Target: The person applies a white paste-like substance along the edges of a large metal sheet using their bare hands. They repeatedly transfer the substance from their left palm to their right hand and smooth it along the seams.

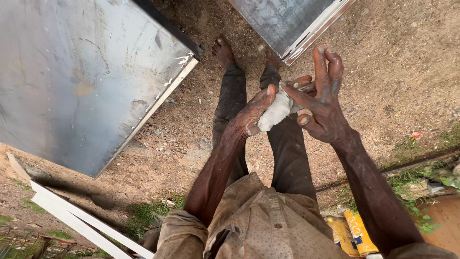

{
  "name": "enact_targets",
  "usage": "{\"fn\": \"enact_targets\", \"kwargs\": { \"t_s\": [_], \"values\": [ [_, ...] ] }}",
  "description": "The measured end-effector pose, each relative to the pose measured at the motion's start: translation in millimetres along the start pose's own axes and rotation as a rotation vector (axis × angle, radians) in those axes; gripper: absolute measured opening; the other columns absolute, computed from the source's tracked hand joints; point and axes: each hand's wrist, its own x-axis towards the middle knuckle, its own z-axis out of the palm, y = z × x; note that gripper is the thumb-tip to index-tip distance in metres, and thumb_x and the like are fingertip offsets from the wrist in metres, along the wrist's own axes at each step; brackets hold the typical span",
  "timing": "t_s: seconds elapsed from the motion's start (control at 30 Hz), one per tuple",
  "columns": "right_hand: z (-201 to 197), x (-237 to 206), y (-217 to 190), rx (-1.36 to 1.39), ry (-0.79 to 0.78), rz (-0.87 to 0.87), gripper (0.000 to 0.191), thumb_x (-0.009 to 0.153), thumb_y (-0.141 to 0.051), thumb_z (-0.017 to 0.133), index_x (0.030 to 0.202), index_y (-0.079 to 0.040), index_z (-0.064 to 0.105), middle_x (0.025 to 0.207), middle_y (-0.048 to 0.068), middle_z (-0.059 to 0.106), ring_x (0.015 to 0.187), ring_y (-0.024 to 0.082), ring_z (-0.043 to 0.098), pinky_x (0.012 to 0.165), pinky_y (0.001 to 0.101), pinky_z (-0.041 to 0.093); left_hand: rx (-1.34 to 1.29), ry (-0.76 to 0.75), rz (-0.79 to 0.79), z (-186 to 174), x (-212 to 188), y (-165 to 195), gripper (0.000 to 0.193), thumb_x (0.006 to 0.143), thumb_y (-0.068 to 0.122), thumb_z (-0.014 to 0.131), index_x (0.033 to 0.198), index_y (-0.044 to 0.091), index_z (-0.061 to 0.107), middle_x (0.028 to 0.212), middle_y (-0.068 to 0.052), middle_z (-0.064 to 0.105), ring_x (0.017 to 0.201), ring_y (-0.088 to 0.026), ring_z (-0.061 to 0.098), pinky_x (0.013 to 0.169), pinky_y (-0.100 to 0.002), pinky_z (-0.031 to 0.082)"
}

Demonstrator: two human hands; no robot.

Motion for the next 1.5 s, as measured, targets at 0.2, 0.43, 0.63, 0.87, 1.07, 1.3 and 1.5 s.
{"fn": "enact_targets", "kwargs": {
  "t_s": [0.2, 0.43, 0.63, 0.87, 1.07, 1.3, 1.5],
  "values": [
    [-0.2, -31.7, 9.9, 0.442, 0.076, 0.191, 0.087, 0.109, -0.075, 0.010, 0.120, -0.023, 0.078, 0.184, 0.003, 0.012, 0.169, 0.029, 0.004, 0.140, 0.0525, 0.000, -0.545, 0.022, 0.060, 60.6, 13.0, 28.8, 0.098, 0.109, 0.069, 0.049, 0.163, -0.011, 0.033, 0.162, -0.026, 0.046, 0.147, -0.033, 0.051, 0.128, -0.043, 0.042],
    [10.3, -42.5, 83.7, 1.298, 0.594, 0.386, 0.088, 0.115, -0.071, 0.013, 0.138, -0.011, 0.074, 0.181, 0.010, 0.026, 0.165, 0.027, 0.013, 0.138, 0.0525, 0.005, -0.779, 0.029, 0.168, 58.2, 19.0, 52.0, 0.098, 0.105, 0.066, 0.050, 0.165, -0.009, 0.028, 0.170, -0.026, 0.033, 0.159, -0.039, 0.033, 0.138, -0.047, 0.022],
    [18.7, 6.8, 205.4, 0.827, 0.732, 0.535, 0.101, 0.104, -0.082, 0.027, 0.173, -0.010, 0.040, 0.185, 0.008, 0.024, 0.174, 0.033, 0.009, 0.138, 0.0675, -0.002, -0.729, 0.026, 0.161, 16.2, -12.2, 67.4, 0.098, 0.102, 0.067, 0.053, 0.164, -0.006, 0.028, 0.172, -0.025, 0.030, 0.161, -0.038, 0.029, 0.139, -0.048, 0.019],
    [39.4, 36.6, 268.3, 0.498, 0.736, 0.616, 0.096, 0.104, -0.082, 0.029, 0.176, -0.020, 0.020, 0.185, 0.018, 0.026, 0.173, 0.041, 0.022, 0.138, 0.0672, 0.000, -0.696, 0.116, 0.152, -48.4, -72.7, 75.8, 0.100, 0.098, 0.066, 0.056, 0.165, -0.002, 0.025, 0.173, -0.022, 0.027, 0.163, -0.037, 0.025, 0.138, -0.048, 0.017],
    [40.7, 49.3, 259.6, -0.044, 0.411, 0.586, 0.076, 0.110, -0.068, 0.017, 0.173, -0.025, 0.011, 0.178, 0.024, 0.028, 0.167, 0.046, 0.023, 0.138, 0.0681, 0.000, -0.772, 0.194, 0.163, -78.9, -104.2, 68.2, 0.100, 0.101, 0.064, 0.055, 0.164, -0.006, 0.023, 0.172, -0.024, 0.026, 0.162, -0.038, 0.024, 0.138, -0.047, 0.016],
    [-2.6, 62.9, 186.8, -0.805, -0.174, 0.584, 0.051, 0.120, -0.029, 0.034, 0.167, -0.010, 0.042, 0.179, 0.029, 0.009, 0.158, 0.056, -0.002, 0.129, 0.0779, -0.001, -0.721, 0.161, 0.185, -78.8, -108.1, 71.8, 0.101, 0.099, 0.068, 0.052, 0.165, -0.004, 0.024, 0.172, -0.025, 0.025, 0.162, -0.039, 0.023, 0.137, -0.051, 0.015],
    [-34.9, 85.7, 176.4, -0.712, -0.317, 0.351, 0.039, 0.124, -0.025, 0.026, 0.155, -0.012, 0.046, 0.177, 0.015, 0.020, 0.166, 0.044, 0.003, 0.130, 0.0759, -0.003, -0.732, 0.110, 0.204, -72.4, -101.0, 73.6, 0.101, 0.099, 0.069, 0.051, 0.165, -0.003, 0.024, 0.174, -0.023, 0.024, 0.163, -0.037, 0.023, 0.138, -0.050, 0.015]
  ]
}}
